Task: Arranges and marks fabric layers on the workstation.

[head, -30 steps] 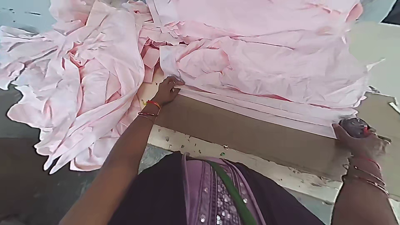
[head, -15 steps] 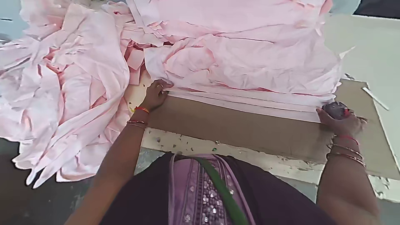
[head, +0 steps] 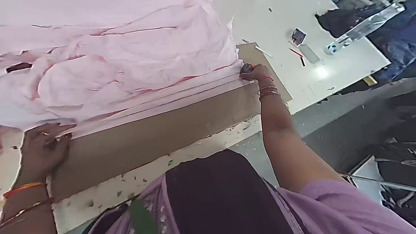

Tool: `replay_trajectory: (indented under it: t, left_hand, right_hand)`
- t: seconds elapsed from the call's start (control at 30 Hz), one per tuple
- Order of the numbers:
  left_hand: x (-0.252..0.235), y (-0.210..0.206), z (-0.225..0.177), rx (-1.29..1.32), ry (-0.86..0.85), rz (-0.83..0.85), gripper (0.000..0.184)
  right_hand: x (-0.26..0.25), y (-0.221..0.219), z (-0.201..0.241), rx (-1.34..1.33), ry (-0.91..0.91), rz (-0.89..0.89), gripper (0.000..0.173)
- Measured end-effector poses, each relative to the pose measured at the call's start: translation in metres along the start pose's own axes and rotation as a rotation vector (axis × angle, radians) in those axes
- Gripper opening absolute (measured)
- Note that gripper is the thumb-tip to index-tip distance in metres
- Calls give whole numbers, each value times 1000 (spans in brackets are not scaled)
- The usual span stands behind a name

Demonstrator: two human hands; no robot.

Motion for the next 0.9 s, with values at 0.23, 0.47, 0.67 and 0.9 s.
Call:
replay_trajectory:
  t: [0.23,0.47,0.67,0.9]
  left_hand:
    - [2,-1,-1,47,2,8,41]
    - [3,2,-6,56,48,-2,44]
    - [3,7,-11,56,124,-95,37]
    - [0,10,-17,-99,667,-165,63]
  right_hand:
    - [-1,11,3,140,18,104,93]
    - [9,9,7,53,-46,87,95]
    - [16,4,2,-43,-71,69,95]
    - [12,-2,-1,-29,-51,91,92]
Point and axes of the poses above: each hand's wrist, its own x-axis away from the middle knuckle, its own y-axis out of the back of the hand, z = x × y, the point moved 8 cm from there along -x, towards the middle knuckle, and after that the axes turned 13 degrees about z, right-handed, at the moved point
